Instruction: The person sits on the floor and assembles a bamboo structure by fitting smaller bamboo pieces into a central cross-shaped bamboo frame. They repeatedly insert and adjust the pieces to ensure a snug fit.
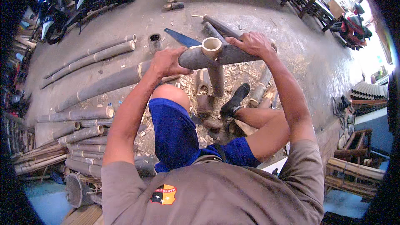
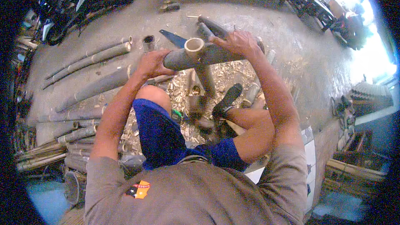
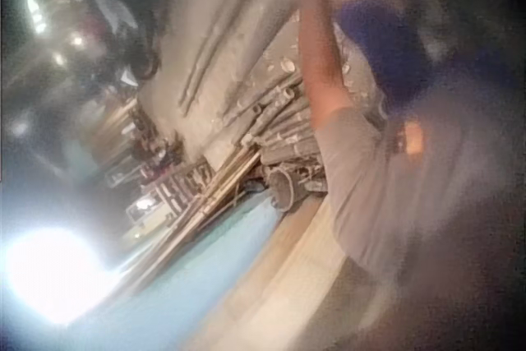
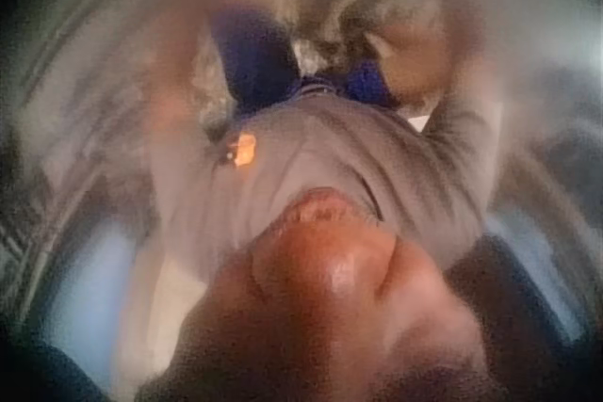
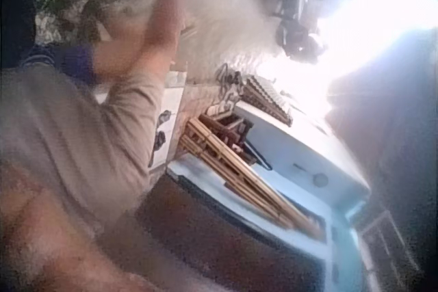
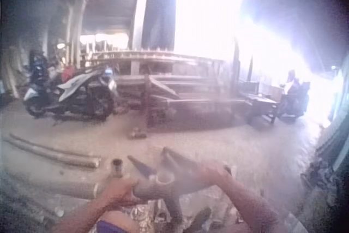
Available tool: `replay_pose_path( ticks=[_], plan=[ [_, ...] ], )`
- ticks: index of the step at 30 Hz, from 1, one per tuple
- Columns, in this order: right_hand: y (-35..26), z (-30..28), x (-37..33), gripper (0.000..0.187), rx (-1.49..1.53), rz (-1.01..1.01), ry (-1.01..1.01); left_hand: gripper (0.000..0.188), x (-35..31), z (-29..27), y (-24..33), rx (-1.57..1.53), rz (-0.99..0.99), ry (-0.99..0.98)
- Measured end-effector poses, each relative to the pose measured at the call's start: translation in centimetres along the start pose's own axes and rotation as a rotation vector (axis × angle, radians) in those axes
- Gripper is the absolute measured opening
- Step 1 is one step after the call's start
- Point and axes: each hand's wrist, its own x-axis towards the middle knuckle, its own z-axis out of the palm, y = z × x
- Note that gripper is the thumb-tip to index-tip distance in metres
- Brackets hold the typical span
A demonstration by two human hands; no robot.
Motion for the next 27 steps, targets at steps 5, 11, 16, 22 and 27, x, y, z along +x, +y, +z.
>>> replay_pose_path(
  ticks=[5, 11, 16, 22, 27],
  plan=[
    [-0.2, -0.2, -1.2, 0.097, 0.014, -0.073, -0.046, 0.083, -1.5, 1.2, 0.2, 0.005, 0.059, 0.098],
    [-1.5, -0.7, -2.7, 0.095, 0.043, -0.056, -0.051, 0.082, -4.2, 1.6, -0.1, -0.017, 0.103, 0.215],
    [-2.4, -2.0, -0.8, 0.091, -0.012, -0.064, 0.052, 0.081, -4.4, -0.8, -2.5, -0.021, 0.111, 0.233],
    [-2.0, -4.6, 1.6, 0.072, -0.180, -0.257, 0.153, 0.077, -3.0, -6.9, -2.6, -0.180, 0.004, 0.196],
    [-0.3, 2.7, 1.5, 0.064, -0.102, -0.052, -0.138, 0.081, -1.5, 4.1, -3.1, -0.044, 0.012, 0.114]
  ],
)
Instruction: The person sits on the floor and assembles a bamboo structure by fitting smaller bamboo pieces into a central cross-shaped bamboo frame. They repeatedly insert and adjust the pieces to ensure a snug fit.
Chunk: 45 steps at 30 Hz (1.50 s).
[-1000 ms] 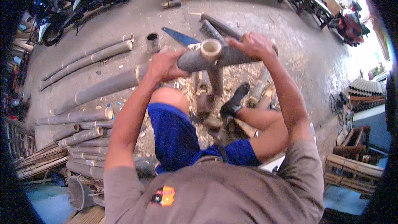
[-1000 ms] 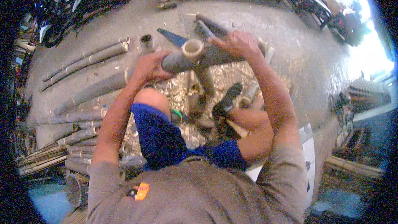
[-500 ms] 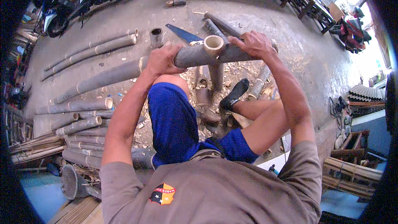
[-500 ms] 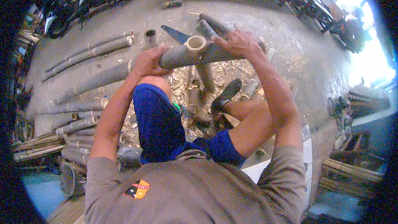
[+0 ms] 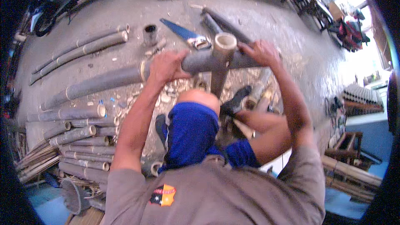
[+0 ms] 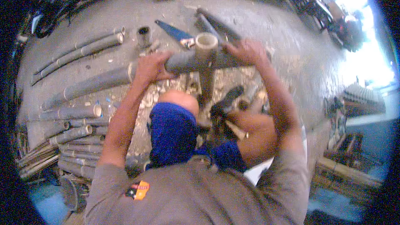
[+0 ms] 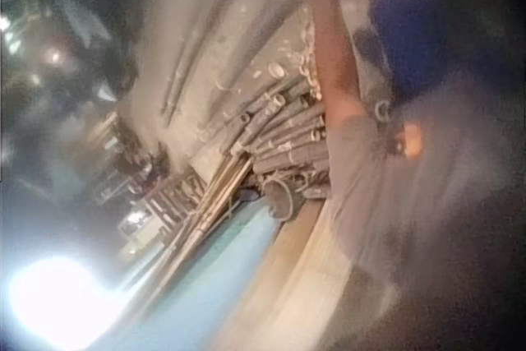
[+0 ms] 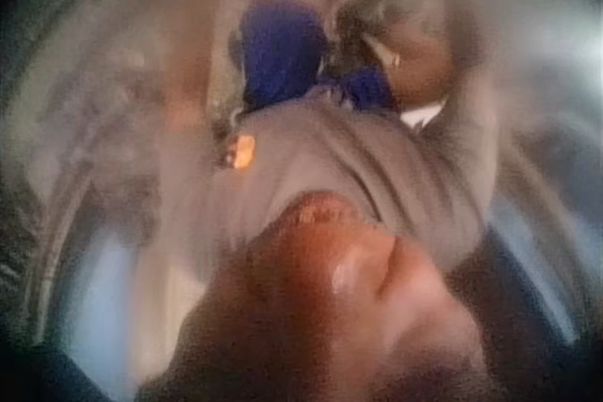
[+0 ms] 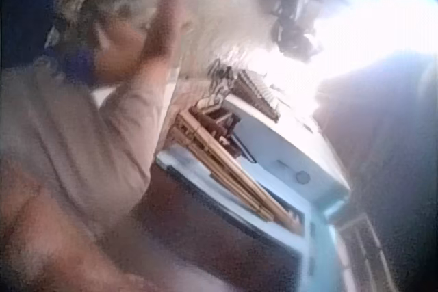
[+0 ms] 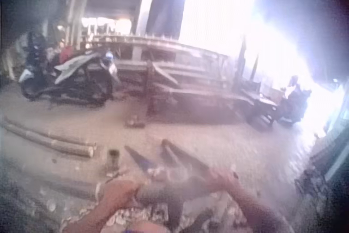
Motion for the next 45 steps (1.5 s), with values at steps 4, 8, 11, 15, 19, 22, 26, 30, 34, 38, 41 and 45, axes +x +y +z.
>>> replay_pose_path(
  ticks=[4, 8, 11, 15, 19, 22, 26, 30, 34, 38, 41, 45],
  plan=[
    [0.1, 1.1, 1.1, 0.070, 0.104, 0.097, -0.112, 0.082, 0.3, -0.7, 1.1, 0.013, -0.031, -0.056],
    [-2.1, -0.4, 0.6, 0.057, 0.091, 0.032, -0.007, 0.077, -0.8, -1.8, 0.4, -0.038, 0.001, 0.045],
    [-0.8, -4.0, 1.2, 0.038, -0.314, -0.253, 0.168, 0.075, -0.1, -4.5, -0.4, -0.122, 0.037, 0.151],
    [-3.1, -10.4, 1.2, 0.038, -0.308, -0.240, 0.255, 0.077, 0.5, -11.9, 0.7, -0.072, -0.033, 0.160],
    [2.6, 6.7, 1.7, 0.073, 0.073, 0.151, 0.150, 0.077, 0.6, 2.6, 0.3, -0.032, -0.005, 0.049],
    [0.6, 5.7, 3.1, 0.068, 0.104, 0.077, -0.020, 0.077, 0.4, 2.3, 0.6, -0.009, -0.052, -0.016],
    [-1.8, 5.3, 2.5, 0.062, 0.124, 0.041, 0.025, 0.079, -0.1, 1.7, 0.6, 0.016, -0.050, -0.021],
    [-2.6, 4.1, 2.4, 0.053, 0.100, 0.023, 0.013, 0.080, -0.1, 1.1, 0.5, -0.012, -0.002, -0.007],
    [-5.3, -4.7, 2.1, 0.046, 0.072, 0.002, 0.112, 0.080, 0.2, -3.9, -0.9, -0.061, 0.001, 0.117],
    [-4.3, -4.0, 2.3, 0.039, 0.001, 0.035, 0.209, 0.077, 1.7, -5.5, 0.0, -0.063, -0.061, 0.055],
    [1.5, 10.6, 2.5, 0.032, -0.021, -0.038, 0.233, 0.077, 1.6, 3.5, 1.7, -0.004, -0.063, -0.079],
    [0.4, 10.2, 3.7, 0.033, 0.090, 0.010, 0.095, 0.080, 0.8, 4.5, 0.8, -0.030, -0.063, -0.076]
  ],
)
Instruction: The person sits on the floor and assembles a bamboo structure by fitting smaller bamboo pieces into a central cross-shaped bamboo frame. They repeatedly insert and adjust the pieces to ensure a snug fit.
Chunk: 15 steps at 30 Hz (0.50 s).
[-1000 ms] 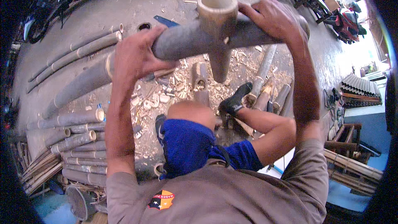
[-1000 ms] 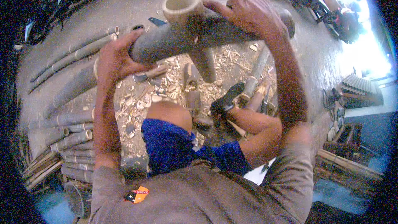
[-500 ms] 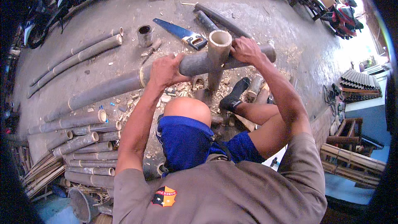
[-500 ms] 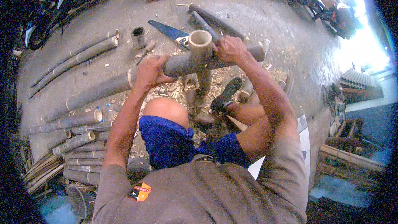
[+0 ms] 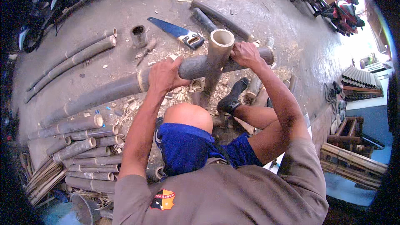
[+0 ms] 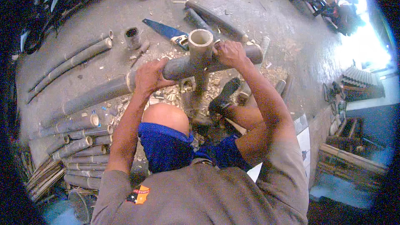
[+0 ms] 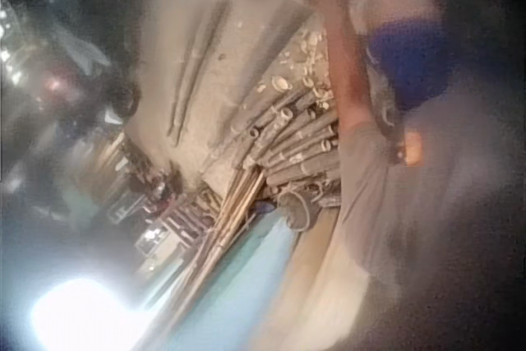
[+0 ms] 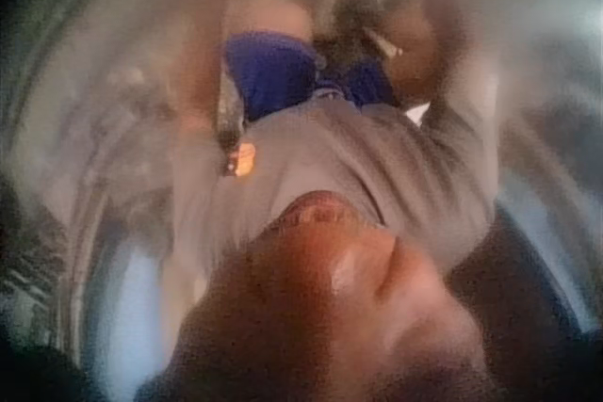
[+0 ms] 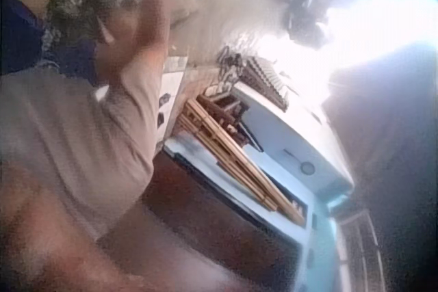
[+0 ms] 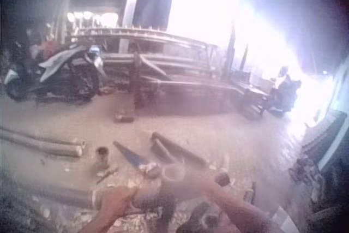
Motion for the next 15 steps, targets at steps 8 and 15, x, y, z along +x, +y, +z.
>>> replay_pose_path(
  ticks=[8, 15],
  plan=[
    [-5.6, -11.6, 0.1, 0.041, 0.020, 0.060, -0.033, 0.076, -0.9, -6.3, -0.8, -0.022, 0.076, 0.180],
    [-0.5, -0.2, -0.8, 0.040, -0.007, 0.072, -0.129, 0.075, -0.1, 0.6, 0.8, 0.071, -0.006, -0.037]
  ],
)
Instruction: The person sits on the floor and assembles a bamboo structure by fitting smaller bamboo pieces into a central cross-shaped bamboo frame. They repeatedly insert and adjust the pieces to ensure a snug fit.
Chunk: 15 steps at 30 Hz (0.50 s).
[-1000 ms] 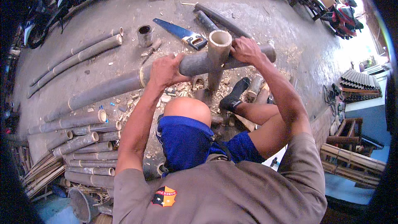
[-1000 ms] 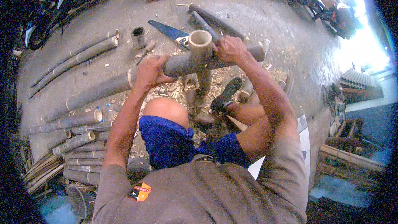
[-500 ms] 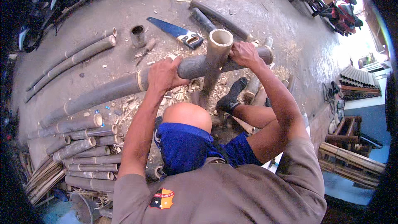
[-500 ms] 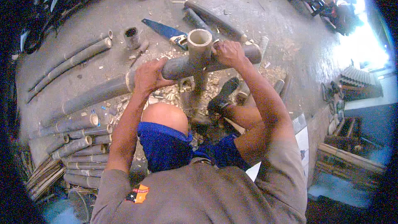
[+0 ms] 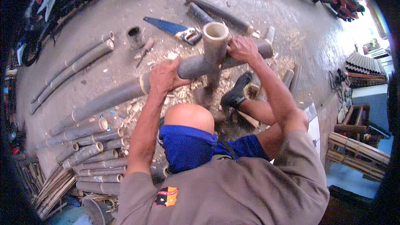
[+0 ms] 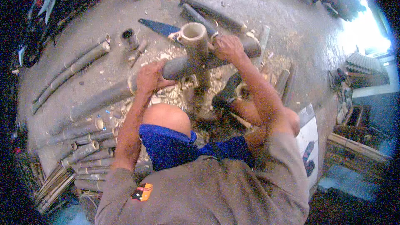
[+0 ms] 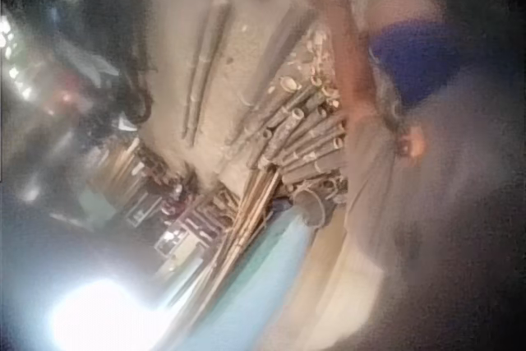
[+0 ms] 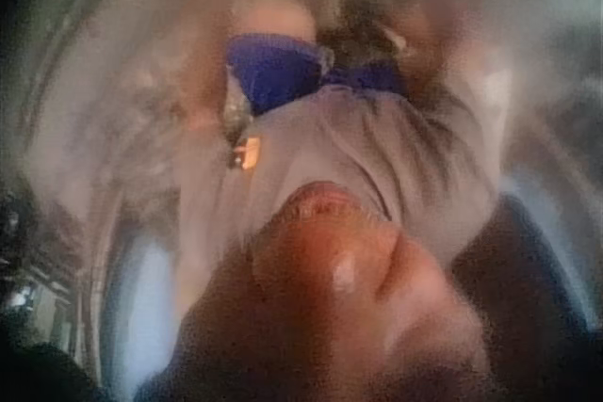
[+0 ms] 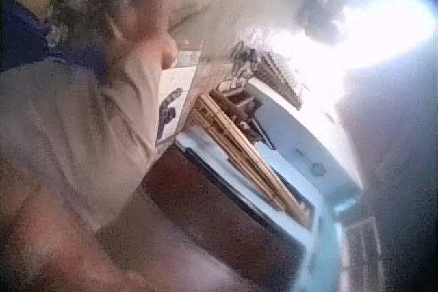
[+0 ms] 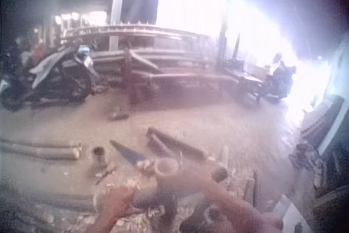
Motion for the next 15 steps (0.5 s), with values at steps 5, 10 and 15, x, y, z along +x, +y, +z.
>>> replay_pose_path(
  ticks=[5, 10, 15],
  plan=[
    [0.9, 2.1, 0.9, 0.043, -0.021, -0.020, 0.181, 0.083, 1.6, 1.1, -0.4, -0.035, 0.027, 0.002],
    [-1.0, -0.9, -0.5, 0.045, 0.081, 0.007, 0.130, 0.082, 0.2, -0.4, 0.0, -0.041, -0.012, 0.007],
    [-2.5, -7.8, -1.5, 0.045, 0.046, -0.077, 0.348, 0.080, 0.2, -6.4, -0.9, -0.125, 0.040, 0.118]
  ],
)
